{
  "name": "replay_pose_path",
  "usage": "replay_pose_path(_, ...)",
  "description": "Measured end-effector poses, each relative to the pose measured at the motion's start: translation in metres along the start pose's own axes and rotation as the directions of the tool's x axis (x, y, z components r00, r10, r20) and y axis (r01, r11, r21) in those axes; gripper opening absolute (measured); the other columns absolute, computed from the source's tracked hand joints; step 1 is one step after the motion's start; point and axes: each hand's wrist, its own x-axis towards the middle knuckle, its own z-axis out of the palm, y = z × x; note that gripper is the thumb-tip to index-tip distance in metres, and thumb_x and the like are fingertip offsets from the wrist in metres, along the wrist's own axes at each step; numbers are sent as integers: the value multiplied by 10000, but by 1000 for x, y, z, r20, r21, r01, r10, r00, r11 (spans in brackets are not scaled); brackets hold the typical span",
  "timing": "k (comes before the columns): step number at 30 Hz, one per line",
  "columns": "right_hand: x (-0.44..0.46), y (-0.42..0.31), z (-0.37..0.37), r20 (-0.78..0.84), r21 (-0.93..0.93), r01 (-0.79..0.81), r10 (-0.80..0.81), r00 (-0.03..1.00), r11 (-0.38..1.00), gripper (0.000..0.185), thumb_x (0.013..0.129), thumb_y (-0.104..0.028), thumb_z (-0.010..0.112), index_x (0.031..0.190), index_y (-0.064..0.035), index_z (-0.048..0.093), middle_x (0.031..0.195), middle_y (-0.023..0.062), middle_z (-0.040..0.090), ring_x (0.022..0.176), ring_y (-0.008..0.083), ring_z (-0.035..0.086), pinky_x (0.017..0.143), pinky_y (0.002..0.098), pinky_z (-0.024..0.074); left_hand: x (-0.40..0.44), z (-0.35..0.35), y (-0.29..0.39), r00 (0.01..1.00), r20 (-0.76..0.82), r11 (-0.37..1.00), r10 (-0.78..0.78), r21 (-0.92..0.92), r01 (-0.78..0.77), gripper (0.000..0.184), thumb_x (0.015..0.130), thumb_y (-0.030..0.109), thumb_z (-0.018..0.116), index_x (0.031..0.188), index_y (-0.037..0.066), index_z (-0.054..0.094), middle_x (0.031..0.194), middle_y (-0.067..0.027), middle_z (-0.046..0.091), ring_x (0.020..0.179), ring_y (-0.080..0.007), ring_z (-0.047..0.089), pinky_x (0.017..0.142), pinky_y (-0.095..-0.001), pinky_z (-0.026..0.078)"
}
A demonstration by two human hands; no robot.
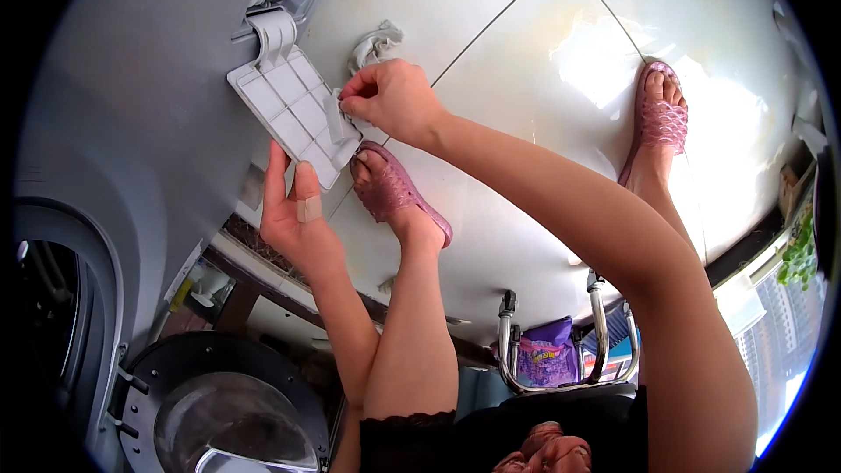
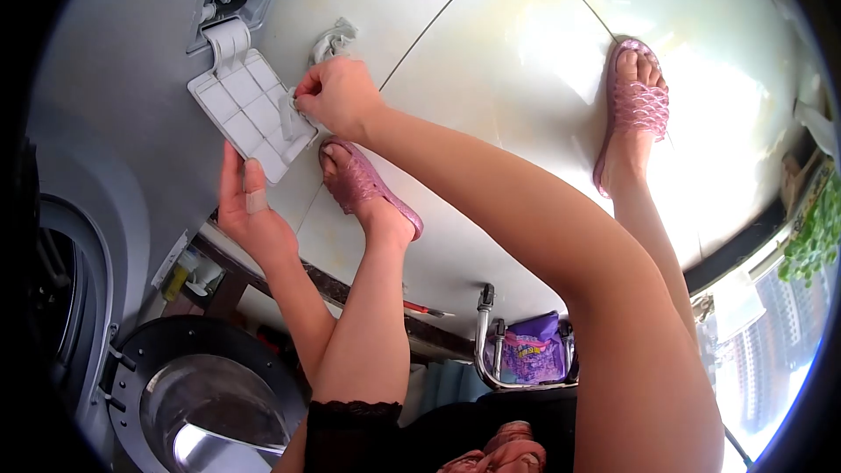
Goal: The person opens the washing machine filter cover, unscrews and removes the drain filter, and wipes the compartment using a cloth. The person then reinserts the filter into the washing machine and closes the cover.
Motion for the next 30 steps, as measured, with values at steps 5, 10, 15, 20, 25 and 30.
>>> replay_pose_path(5,14,-6,-2,1,42,-3,3,1000,999,160,802,-130,744,912,-13,747,799,53,722,661,88,645,629,252,546,2,-6,-3,1000,15,999,10,45,-10,457,958,41,598,1380,-97,487,1335,-179,575,1134,-234,619,945,-330,508)
replay_pose_path(10,18,-10,-10,99,131,-134,121,988,982,146,817,-124,748,905,-7,741,772,32,703,626,75,612,584,231,526,3,-5,0,999,47,1000,-9,3,8,477,952,62,620,1393,-66,494,1322,-168,602,1124,-185,603,991,-312,455)
replay_pose_path(15,25,-12,-7,139,234,-219,190,972,947,163,826,-124,762,922,4,730,766,30,683,629,78,588,585,227,510,6,-11,-1,996,88,1000,21,6,-22,444,956,27,596,1376,-80,502,1310,-148,588,1127,-185,601,977,-313,466)
replay_pose_path(20,37,-5,-4,18,510,-169,186,982,843,188,829,-138,776,938,8,726,777,22,676,643,82,580,604,220,502,6,-12,1,993,120,1000,11,-3,-11,475,955,34,592,1394,-99,470,1350,-175,577,1177,-197,576,1022,-325,436)
replay_pose_path(25,44,-37,-1,19,138,-113,111,994,984,162,812,-142,771,909,-14,747,784,32,701,626,82,591,594,231,507,4,-12,3,993,116,1000,-12,-1,12,482,953,40,591,1396,-103,465,1362,-181,565,1183,-207,574,1026,-335,432)
replay_pose_path(30,51,-42,-15,95,17,-124,122,988,992,159,798,-145,772,879,-12,746,758,36,703,590,86,594,582,245,514,7,-11,1,994,113,1000,7,-4,-6,489,948,39,602,1396,-103,465,1354,-182,570,1173,-209,582,1023,-332,435)
